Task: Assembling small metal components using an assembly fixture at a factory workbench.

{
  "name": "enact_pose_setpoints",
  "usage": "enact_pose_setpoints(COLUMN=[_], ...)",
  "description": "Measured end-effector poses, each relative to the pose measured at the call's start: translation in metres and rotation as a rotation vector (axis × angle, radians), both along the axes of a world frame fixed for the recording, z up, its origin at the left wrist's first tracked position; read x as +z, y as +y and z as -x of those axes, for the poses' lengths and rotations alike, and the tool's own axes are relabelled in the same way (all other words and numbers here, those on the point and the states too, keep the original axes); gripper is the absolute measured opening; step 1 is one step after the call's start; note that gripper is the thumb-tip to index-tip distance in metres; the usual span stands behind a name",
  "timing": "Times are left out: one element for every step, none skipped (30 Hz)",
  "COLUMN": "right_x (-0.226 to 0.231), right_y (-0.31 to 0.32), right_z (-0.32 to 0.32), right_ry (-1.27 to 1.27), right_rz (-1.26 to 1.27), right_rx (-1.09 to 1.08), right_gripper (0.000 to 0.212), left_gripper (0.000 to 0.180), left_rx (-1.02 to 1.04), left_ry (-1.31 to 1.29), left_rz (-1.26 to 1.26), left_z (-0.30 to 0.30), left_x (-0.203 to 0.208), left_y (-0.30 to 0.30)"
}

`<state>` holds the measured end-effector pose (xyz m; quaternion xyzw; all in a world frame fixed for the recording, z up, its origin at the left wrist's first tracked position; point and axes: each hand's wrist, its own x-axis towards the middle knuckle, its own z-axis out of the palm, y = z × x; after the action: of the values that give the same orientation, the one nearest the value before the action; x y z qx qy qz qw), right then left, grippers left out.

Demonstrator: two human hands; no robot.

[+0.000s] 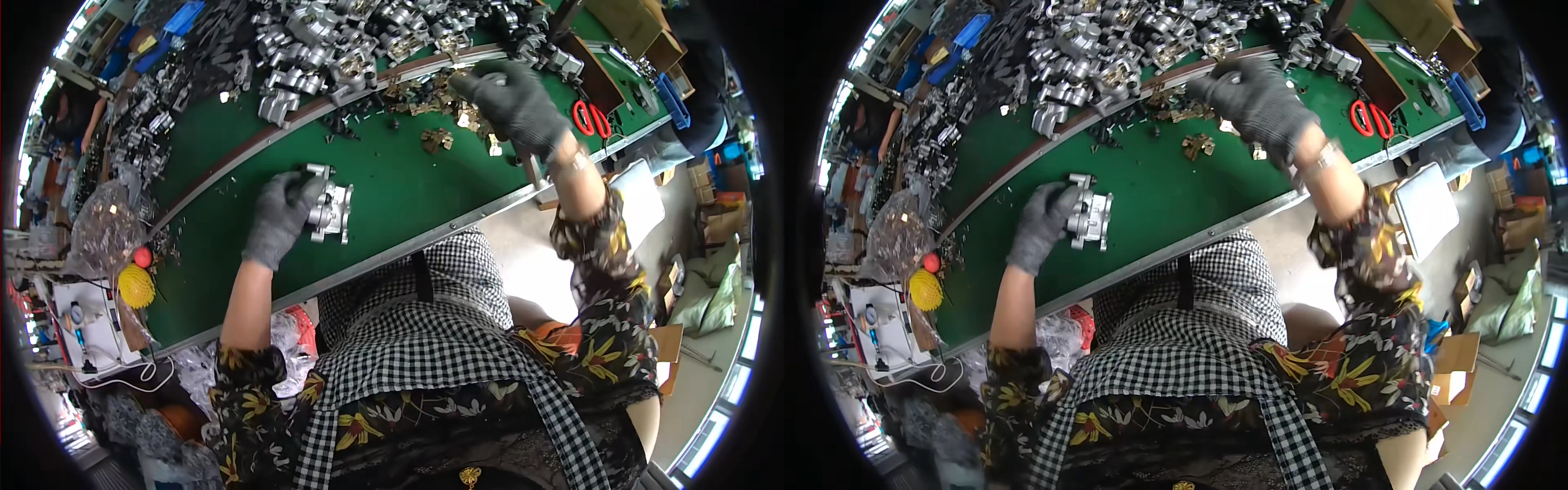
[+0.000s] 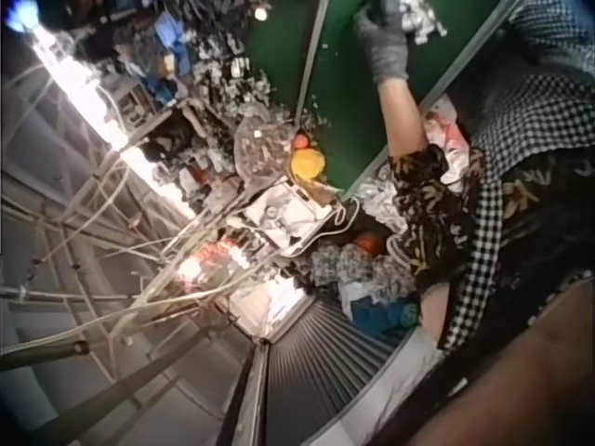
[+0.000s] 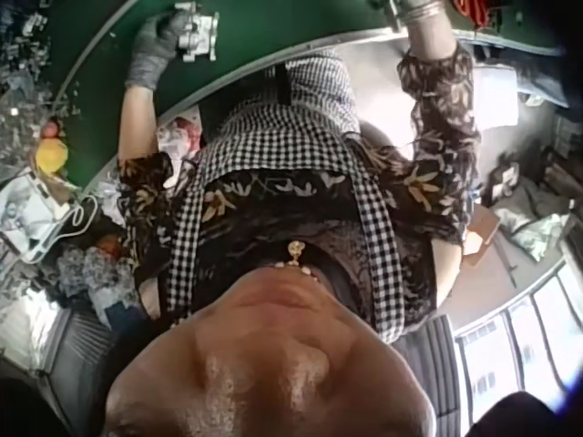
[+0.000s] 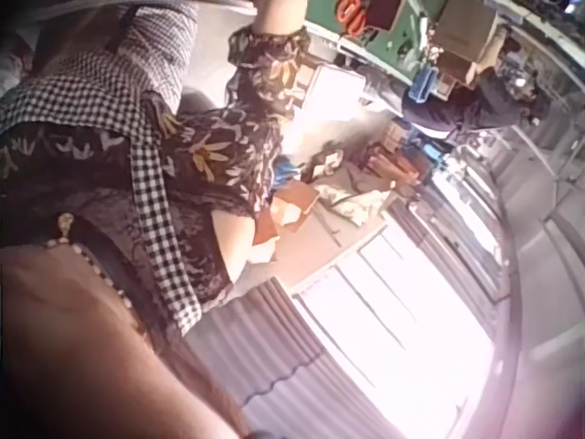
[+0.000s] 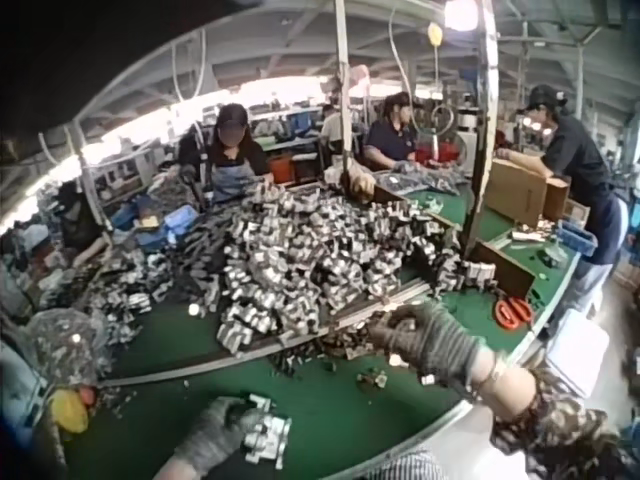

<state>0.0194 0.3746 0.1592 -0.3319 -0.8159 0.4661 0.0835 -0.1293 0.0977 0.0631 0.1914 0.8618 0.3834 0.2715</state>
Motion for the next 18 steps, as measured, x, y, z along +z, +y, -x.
enact_pose_setpoints(right_x=[-0.017, -0.042, -0.051, -0.056, -0.06, -0.065, -0.079, -0.086, -0.093, -0.094, -0.095, -0.096, -0.099, -0.101, -0.105, -0.108, -0.11, -0.112], right_y=[0.013, 0.024, 0.025, 0.024, 0.024, 0.024, 0.03, 0.032, 0.035, 0.034, 0.033, 0.033, 0.033, 0.033, 0.034, 0.036, 0.039, 0.042], right_z=[0.006, 0.016, 0.026, 0.027, 0.028, 0.028, 0.028, 0.025, 0.022, 0.022, 0.021, 0.022, 0.023, 0.024, 0.025, 0.025, 0.025, 0.024], right_ry=[-0.035, -0.063, -0.236, -0.24, -0.317, -0.392, -0.405, -0.407, -0.387, -0.363, -0.331, -0.33, -0.318, -0.306, -0.304, -0.299, -0.295, -0.295], right_rz=[-0.227, -0.449, -0.587, -0.59, -0.61, -0.63, -0.671, -0.673, -0.734, -0.796, -0.782, -0.784, -0.769, -0.755, -0.756, -0.772, -0.789, -0.791], right_rx=[0.195, 0.406, 0.491, 0.495, 0.504, 0.515, 0.525, 0.524, 0.557, 0.593, 0.605, 0.606, 0.612, 0.617, 0.62, 0.609, 0.598, 0.594], right_gripper=[0.027, 0.026, 0.025, 0.025, 0.025, 0.024, 0.026, 0.026, 0.025, 0.025, 0.024, 0.024, 0.023, 0.022, 0.022, 0.02, 0.018, 0.018], left_gripper=[0.046, 0.049, 0.053, 0.053, 0.053, 0.054, 0.053, 0.053, 0.053, 0.053, 0.05, 0.05, 0.049, 0.048, 0.048, 0.047, 0.047, 0.047], left_rx=[0.0, -0.042, -0.086, -0.083, -0.089, -0.092, -0.095, -0.096, -0.077, -0.053, -0.063, -0.061, -0.045, -0.029, -0.025, -0.01, 0.005, 0.001], left_ry=[-0.004, -0.067, -0.133, -0.138, -0.155, -0.172, -0.203, -0.204, -0.24, -0.275, -0.276, -0.274, -0.288, -0.3, -0.298, -0.309, -0.319, -0.317], left_rz=[-0.005, -0.063, -0.122, -0.126, -0.099, -0.072, -0.082, -0.085, -0.086, -0.087, -0.134, -0.136, -0.181, -0.226, -0.226, -0.262, -0.298, -0.3], left_z=[0.004, 0.008, 0.011, 0.013, 0.013, 0.013, 0.014, 0.013, 0.011, 0.01, 0.012, 0.011, 0.01, 0.009, 0.007, 0.007, 0.006, 0.005], left_x=[-0.008, -0.023, -0.032, -0.032, -0.029, -0.028, -0.03, -0.029, -0.027, -0.027, -0.033, -0.034, -0.036, -0.037, -0.039, -0.041, -0.041, -0.041], left_y=[0.003, 0.003, 0.002, 0.004, 0.007, 0.009, 0.01, 0.012, 0.014, 0.015, 0.013, 0.012, 0.01, 0.008, 0.007, 0.006, 0.006, 0.006])
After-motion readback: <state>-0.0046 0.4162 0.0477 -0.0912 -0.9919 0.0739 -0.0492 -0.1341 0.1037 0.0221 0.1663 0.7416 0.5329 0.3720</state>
